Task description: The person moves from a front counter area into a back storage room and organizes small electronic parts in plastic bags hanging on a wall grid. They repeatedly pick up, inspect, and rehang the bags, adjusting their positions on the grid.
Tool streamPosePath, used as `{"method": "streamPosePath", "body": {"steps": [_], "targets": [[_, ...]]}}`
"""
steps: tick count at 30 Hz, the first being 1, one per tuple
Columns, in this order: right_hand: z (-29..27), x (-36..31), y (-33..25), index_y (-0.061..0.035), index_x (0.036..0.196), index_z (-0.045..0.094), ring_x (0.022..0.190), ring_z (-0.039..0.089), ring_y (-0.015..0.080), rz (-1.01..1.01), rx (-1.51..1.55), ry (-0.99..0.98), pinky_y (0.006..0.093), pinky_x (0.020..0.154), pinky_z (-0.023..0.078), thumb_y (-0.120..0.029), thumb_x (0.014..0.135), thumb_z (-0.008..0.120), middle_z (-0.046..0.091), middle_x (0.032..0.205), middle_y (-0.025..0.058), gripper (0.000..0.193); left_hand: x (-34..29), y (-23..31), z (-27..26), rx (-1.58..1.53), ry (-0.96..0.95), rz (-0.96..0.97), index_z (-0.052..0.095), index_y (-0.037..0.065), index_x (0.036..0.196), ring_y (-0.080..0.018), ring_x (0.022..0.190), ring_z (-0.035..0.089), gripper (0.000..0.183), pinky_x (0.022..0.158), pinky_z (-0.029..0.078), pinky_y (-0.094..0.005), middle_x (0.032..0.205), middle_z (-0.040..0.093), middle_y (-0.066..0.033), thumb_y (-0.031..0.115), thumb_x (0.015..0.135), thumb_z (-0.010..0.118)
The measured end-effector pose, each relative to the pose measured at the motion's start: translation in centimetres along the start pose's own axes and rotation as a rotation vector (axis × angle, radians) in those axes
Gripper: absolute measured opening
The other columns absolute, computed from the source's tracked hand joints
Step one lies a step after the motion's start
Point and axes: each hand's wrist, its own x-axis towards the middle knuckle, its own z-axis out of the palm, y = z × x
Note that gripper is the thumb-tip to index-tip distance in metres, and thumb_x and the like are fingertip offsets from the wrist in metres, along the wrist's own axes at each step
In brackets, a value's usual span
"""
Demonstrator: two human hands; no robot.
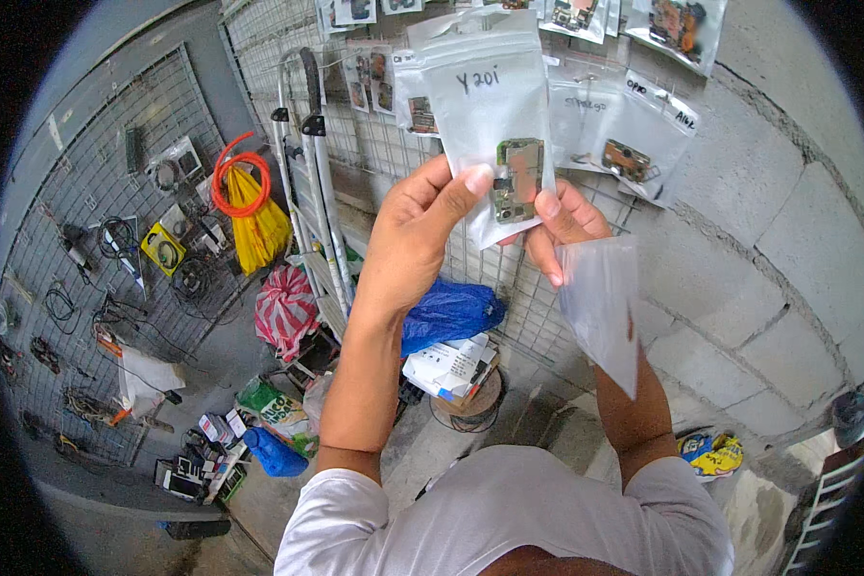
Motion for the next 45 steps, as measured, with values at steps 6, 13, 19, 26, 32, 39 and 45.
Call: {"method": "streamPosePath", "body": {"steps": [6, 13, 19, 26, 32, 39, 45], "targets": [[-0.6, -0.2, 0.3, -0.0026, 0.116, 0.06, 0.046, 0.042, 0.0017, -0.009, -0.017, 0.022, 0.0177, 0.043, 0.032, -0.029, 0.103, 0.059, 0.066, 0.071, 0.0029, 0.029, -0.9, -0.3, 1.6, 0.017, 0.035, 0.018, 0.065, 0.001, 0.109, -0.0096, 0.092, 0.063, 0.02, 0.084, 0.053, -0.028, 0.101, 0.069, -0.0035, 0.013, 0.095, 0.071], [1.3, -0.6, -0.2, -0.0004, 0.113, 0.063, 0.085, 0.065, 0.0085, -0.058, -0.093, 0.079, 0.0244, 0.073, 0.052, -0.026, 0.1, 0.064, 0.07, 0.097, 0.0045, 0.028, -1.0, -1.4, 1.9, 0.236, 0.146, 0.136, 0.064, -0.001, 0.107, -0.0087, 0.09, 0.062, 0.018, 0.08, 0.051, -0.0275, 0.095, 0.069, -0.0029, 0.014, 0.097, 0.068], [-0.2, 1.2, 0.4, 0.0001, 0.111, 0.064, 0.089, 0.065, 0.0094, -0.131, -0.206, -0.004, 0.025, 0.079, 0.052, -0.026, 0.102, 0.062, 0.071, 0.101, 0.0041, 0.027, -0.4, -0.9, 1.9, 0.189, 0.093, 0.023, 0.065, -0.001, 0.112, -0.0089, 0.09, 0.061, 0.022, 0.084, 0.049, -0.0276, 0.099, 0.07, -0.0027, 0.014, 0.096, 0.069], [-0.6, 0.6, -0.8, 0.0008, 0.12, 0.066, 0.097, 0.063, 0.01, -0.195, -0.24, 0.154, 0.0249, 0.086, 0.049, -0.028, 0.101, 0.065, 0.072, 0.101, 0.0037, 0.034, -0.4, -2.1, 1.6, 0.232, -0.01, -0.023, 0.065, 0.003, 0.12, -0.0098, 0.098, 0.061, 0.028, 0.09, 0.048, -0.0283, 0.107, 0.07, -0.0029, 0.015, 0.096, 0.07], [-1.1, 0.3, -1.9, -0.0011, 0.101, 0.072, 0.079, 0.056, 0.0033, -0.212, -0.334, 0.177, 0.0223, 0.068, 0.046, -0.027, 0.099, 0.067, 0.068, 0.088, -0.0026, 0.026, 0.2, -2.8, 2.8, 0.114, 0.004, 0.007, 0.058, 0.001, 0.128, -0.0115, 0.103, 0.06, 0.034, 0.092, 0.048, -0.0285, 0.114, 0.067, -0.0049, 0.017, 0.099, 0.066], [-2.1, 0.1, -2.3, -0.0009, 0.101, 0.07, 0.075, 0.054, 0.0026, -0.008, -0.774, -0.06, 0.0203, 0.062, 0.043, -0.032, 0.1, 0.065, 0.064, 0.084, -0.0035, 0.032, 1.0, -3.5, 2.3, -0.014, 0.188, 0.169, 0.048, 0.002, 0.136, -0.0138, 0.108, 0.059, 0.045, 0.096, 0.047, -0.0293, 0.12, 0.063, -0.008, 0.012, 0.097, 0.067], [-4.1, 0.9, -3.0, -0.0041, 0.084, 0.066, 0.067, 0.048, 0.0056, -0.21, -0.427, -0.192, 0.0243, 0.058, 0.039, -0.043, 0.096, 0.068, 0.052, 0.073, -0.0047, 0.041, 1.6, -1.6, 1.6, -0.105, 0.303, 0.34, 0.014, 0.005, 0.157, -0.0207, 0.115, 0.061, 0.082, 0.1, 0.047, -0.0329, 0.132, 0.059, -0.0193, 0.003, 0.094, 0.067]]}}
